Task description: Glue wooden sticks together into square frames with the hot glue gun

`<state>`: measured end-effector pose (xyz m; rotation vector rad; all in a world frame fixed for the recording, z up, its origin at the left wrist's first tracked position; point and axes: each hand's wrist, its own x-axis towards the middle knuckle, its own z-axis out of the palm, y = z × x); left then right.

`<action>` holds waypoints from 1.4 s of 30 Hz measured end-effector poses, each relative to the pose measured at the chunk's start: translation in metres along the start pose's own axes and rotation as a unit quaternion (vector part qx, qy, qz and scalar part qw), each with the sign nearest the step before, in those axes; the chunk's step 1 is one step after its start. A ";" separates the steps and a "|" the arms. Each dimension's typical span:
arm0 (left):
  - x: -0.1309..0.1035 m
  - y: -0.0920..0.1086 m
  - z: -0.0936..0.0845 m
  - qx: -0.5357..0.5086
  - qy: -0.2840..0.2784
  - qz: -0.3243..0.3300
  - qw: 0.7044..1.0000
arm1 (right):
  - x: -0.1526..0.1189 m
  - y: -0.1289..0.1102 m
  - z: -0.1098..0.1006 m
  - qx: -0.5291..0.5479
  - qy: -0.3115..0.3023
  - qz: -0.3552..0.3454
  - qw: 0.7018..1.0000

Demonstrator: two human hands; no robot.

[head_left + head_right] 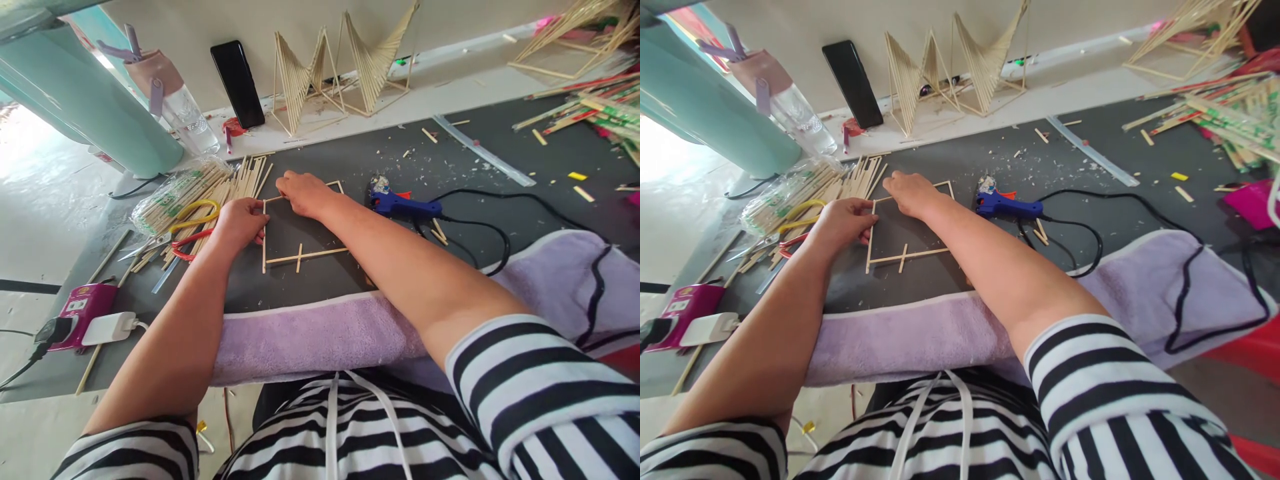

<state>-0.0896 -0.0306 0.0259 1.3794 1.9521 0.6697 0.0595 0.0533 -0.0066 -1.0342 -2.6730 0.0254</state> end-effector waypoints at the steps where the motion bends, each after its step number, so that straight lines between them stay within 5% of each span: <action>1: 0.000 0.000 0.000 0.000 0.002 0.000 1.000 | 0.000 0.000 0.000 0.000 -0.001 0.000 1.000; 42: 0.007 -0.009 0.001 -0.016 -0.020 -0.010 1.000 | 0.001 -0.004 -0.004 -0.006 -0.026 0.006 1.000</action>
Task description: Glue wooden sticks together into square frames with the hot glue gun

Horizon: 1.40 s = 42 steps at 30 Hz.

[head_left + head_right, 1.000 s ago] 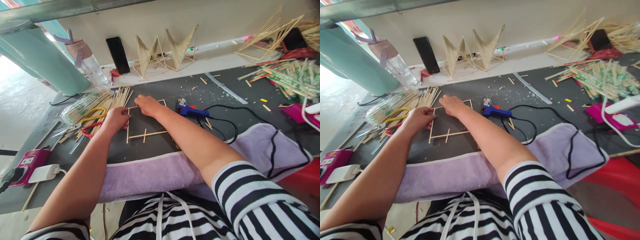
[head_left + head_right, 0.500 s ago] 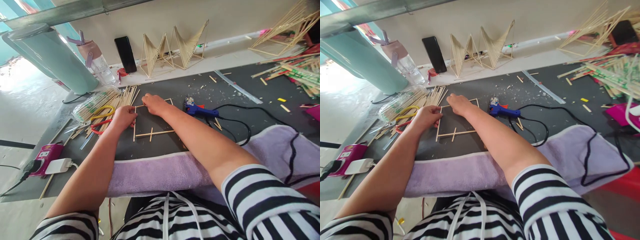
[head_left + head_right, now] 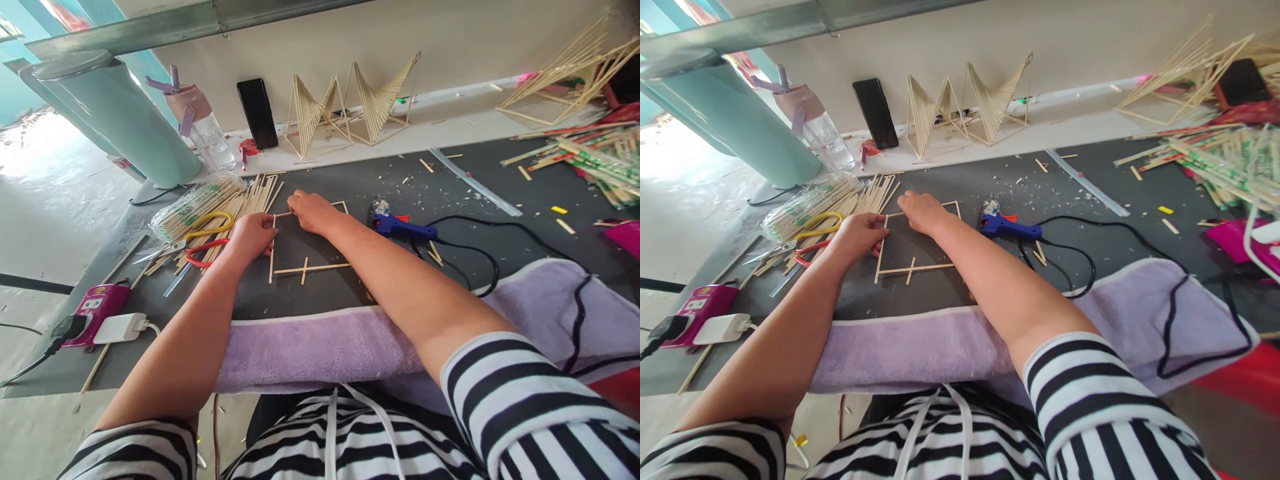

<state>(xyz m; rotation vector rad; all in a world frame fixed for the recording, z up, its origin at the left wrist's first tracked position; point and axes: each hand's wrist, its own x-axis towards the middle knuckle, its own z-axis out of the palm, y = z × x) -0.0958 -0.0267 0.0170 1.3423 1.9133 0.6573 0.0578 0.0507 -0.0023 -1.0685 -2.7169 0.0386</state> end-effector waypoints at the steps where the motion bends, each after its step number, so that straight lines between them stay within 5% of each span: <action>1: 0.001 -0.001 0.000 -0.001 0.002 0.002 1.000 | 0.000 0.000 0.000 -0.001 0.001 0.000 1.000; 42: -0.001 -0.003 0.000 0.034 0.011 0.022 0.999 | 0.000 -0.001 0.001 -0.015 -0.003 0.007 1.000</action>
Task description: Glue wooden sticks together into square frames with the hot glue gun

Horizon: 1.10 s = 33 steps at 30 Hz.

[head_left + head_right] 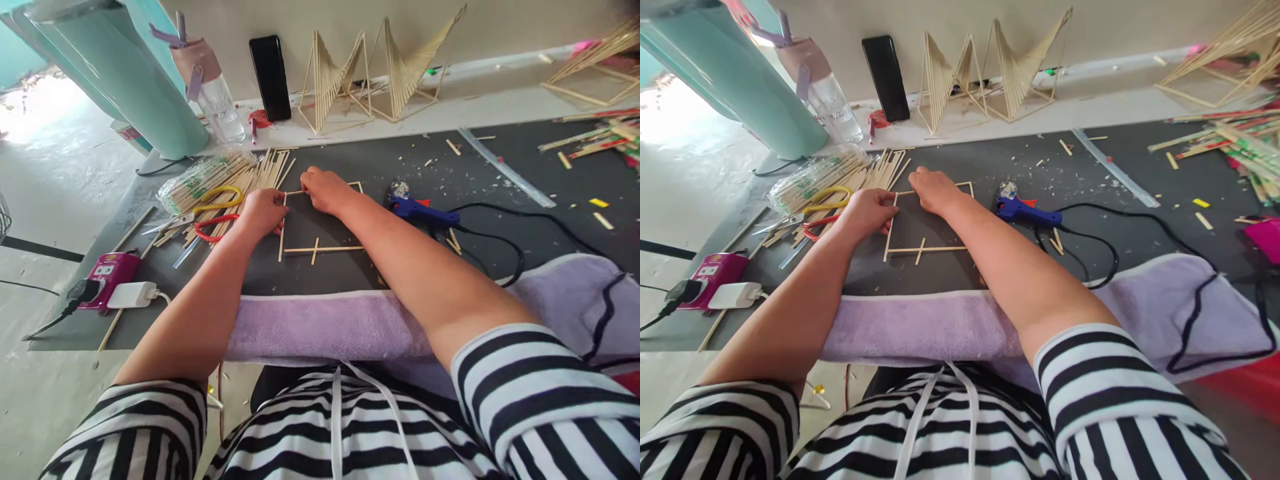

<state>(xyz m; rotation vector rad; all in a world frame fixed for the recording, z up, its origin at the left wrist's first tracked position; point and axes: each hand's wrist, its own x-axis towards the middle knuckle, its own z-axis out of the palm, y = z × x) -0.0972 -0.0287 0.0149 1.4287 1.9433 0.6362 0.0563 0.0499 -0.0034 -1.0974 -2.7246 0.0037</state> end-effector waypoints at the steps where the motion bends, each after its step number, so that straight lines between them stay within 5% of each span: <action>1: 0.000 0.000 0.000 0.002 0.000 -0.001 1.000 | 0.000 0.001 0.001 0.003 -0.002 0.001 1.000; 9: -0.011 0.016 0.002 0.041 0.000 -0.013 0.999 | 0.002 0.005 0.007 0.015 -0.013 0.001 1.000; 20: -0.006 0.010 0.003 0.113 0.000 0.013 0.994 | 0.000 0.005 0.003 0.021 -0.020 0.005 1.000; 33: -0.004 0.006 0.002 0.041 -0.001 0.001 0.999 | 0.000 0.003 0.003 0.006 -0.008 -0.001 1.000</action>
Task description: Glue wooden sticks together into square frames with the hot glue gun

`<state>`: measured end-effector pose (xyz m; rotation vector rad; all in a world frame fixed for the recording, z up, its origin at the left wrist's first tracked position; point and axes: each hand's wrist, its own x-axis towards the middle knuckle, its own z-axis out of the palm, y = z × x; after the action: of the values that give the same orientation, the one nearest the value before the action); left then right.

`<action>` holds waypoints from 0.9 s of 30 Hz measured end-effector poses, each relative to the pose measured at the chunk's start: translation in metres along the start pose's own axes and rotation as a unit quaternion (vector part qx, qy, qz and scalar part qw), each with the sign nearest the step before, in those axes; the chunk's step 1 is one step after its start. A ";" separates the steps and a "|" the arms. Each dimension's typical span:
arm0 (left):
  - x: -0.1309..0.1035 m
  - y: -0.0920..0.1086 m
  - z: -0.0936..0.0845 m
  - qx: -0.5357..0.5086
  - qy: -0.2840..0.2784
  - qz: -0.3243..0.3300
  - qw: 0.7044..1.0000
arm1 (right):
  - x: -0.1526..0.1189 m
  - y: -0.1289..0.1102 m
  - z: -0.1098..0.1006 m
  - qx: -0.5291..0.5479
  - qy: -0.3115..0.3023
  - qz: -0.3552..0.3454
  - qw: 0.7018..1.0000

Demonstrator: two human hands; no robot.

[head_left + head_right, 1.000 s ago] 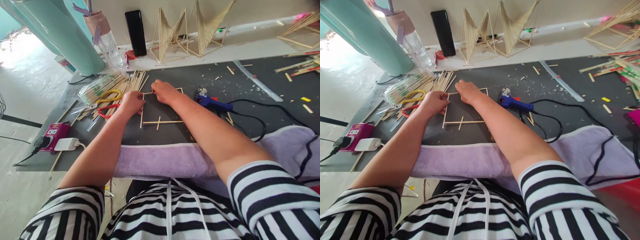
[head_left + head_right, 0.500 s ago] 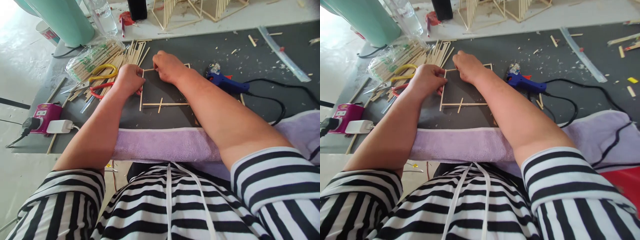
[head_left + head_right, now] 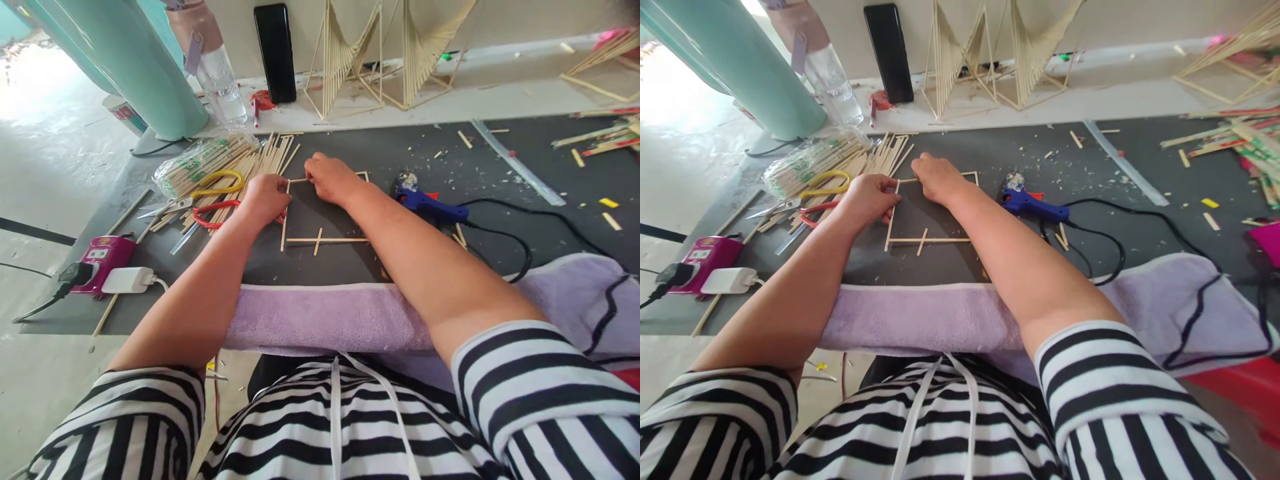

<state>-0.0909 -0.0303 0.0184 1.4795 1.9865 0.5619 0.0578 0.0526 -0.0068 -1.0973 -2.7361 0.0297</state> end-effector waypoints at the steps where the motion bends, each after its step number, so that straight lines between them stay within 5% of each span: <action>1: 0.001 -0.001 0.000 -0.009 -0.001 0.002 1.000 | 0.000 0.000 0.001 -0.002 0.005 -0.001 1.000; 27: 0.002 -0.004 -0.002 -0.063 0.001 -0.002 0.998 | 0.003 0.001 0.003 -0.014 0.026 -0.018 0.999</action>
<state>-0.0953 -0.0298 0.0170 1.3990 1.9177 0.6759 0.0560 0.0552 -0.0095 -1.0415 -2.7158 -0.0407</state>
